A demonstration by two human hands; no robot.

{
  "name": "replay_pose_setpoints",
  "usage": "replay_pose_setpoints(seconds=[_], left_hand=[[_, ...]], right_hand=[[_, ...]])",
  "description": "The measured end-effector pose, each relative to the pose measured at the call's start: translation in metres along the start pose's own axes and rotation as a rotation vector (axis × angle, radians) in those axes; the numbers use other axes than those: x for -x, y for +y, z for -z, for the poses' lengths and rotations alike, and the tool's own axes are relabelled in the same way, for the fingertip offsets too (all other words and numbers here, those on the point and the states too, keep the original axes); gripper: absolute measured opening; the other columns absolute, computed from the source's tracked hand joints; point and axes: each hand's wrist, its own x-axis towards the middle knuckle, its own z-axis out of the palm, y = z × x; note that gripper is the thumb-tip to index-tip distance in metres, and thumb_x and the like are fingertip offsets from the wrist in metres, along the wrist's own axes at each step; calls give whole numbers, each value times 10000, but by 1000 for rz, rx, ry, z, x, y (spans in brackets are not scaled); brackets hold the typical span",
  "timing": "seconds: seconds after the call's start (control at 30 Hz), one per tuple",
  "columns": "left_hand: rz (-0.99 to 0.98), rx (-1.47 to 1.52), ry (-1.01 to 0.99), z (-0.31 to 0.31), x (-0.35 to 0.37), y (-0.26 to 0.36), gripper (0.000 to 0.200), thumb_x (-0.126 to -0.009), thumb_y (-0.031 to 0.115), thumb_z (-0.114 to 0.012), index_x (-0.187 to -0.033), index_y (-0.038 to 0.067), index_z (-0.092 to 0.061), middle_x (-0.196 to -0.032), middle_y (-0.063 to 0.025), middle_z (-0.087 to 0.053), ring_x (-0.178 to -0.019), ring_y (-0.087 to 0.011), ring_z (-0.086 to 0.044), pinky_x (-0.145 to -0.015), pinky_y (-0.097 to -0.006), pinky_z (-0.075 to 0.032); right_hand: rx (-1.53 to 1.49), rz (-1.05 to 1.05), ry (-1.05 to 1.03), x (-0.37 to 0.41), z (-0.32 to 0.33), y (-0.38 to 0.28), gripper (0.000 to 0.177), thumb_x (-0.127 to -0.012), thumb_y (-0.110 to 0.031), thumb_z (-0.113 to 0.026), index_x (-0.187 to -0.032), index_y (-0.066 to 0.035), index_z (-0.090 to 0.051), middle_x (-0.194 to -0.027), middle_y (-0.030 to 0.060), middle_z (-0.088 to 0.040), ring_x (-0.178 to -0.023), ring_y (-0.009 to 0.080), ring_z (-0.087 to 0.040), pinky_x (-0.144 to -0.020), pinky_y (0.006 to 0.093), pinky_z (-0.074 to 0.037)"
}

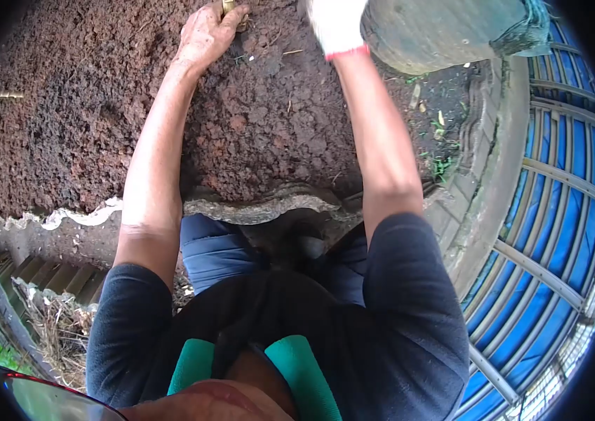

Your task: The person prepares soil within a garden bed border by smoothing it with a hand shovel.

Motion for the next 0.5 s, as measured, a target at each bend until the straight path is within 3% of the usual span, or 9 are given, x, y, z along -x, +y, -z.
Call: replay_pose_setpoints(seconds=[0.1,0.2,0.23,0.3,0.4,0.47,0.5], left_hand=[[49,-39,-59,7,-2,3,452,-937,382,-599,-1083,-46,-598,-877,-309,-663,-895,-471,-659,-736,-545,-511],[-6,-32,-11,1,-3,-2,448,-933,378,-604,-1077,-46,-602,-881,-308,-664,-891,-474,-656,-734,-546,-507],[-6,-27,-14,2,-3,-2,446,-932,377,-605,-1076,-45,-603,-878,-307,-663,-891,-475,-655,-735,-547,-505],[-13,-19,-27,5,-2,0,441,-930,375,-607,-1073,-42,-603,-872,-305,-662,-890,-476,-653,-736,-548,-502],[-56,-19,32,-2,-1,-4,422,-935,373,-603,-1053,-32,-610,-869,-304,-660,-890,-478,-650,-741,-547,-500],[-33,-20,-2,2,2,-2,416,-938,373,-598,-1028,-33,-621,-871,-302,-661,-889,-479,-648,-745,-545,-499],[-23,-19,-10,5,-2,0,417,-939,374,-597,-1022,-34,-623,-879,-300,-662,-894,-478,-648,-748,-543,-498]], right_hand=[[-212,-187,-71,11,15,-69,88,-888,-102,-691,-829,-46,-655,-710,-22,-605,-637,76,-552,-567,248,-451],[-324,-32,-77,-22,22,-110,96,-895,-136,-687,-850,-53,-669,-705,-19,-606,-617,81,-550,-548,257,-451],[-372,27,-66,-32,19,-105,101,-897,-147,-685,-857,-55,-674,-704,-18,-606,-611,83,-550,-542,261,-451],[-214,-56,6,-31,7,-64,114,-901,-170,-683,-871,-60,-683,-701,-16,-606,-598,86,-548,-529,267,-451],[-30,-147,18,-17,-9,60,139,-908,-205,-679,-892,-67,-697,-697,-14,-606,-578,91,-547,-511,277,-451],[-41,-250,-4,-4,-9,61,158,-913,-228,-676,-906,-72,-706,-694,-12,-606,-565,94,-546,-498,283,-452],[108,-322,-76,-6,1,59,175,-919,-250,-677,-917,-79,-715,-696,-11,-608,-560,100,-549,-495,291,-456]])
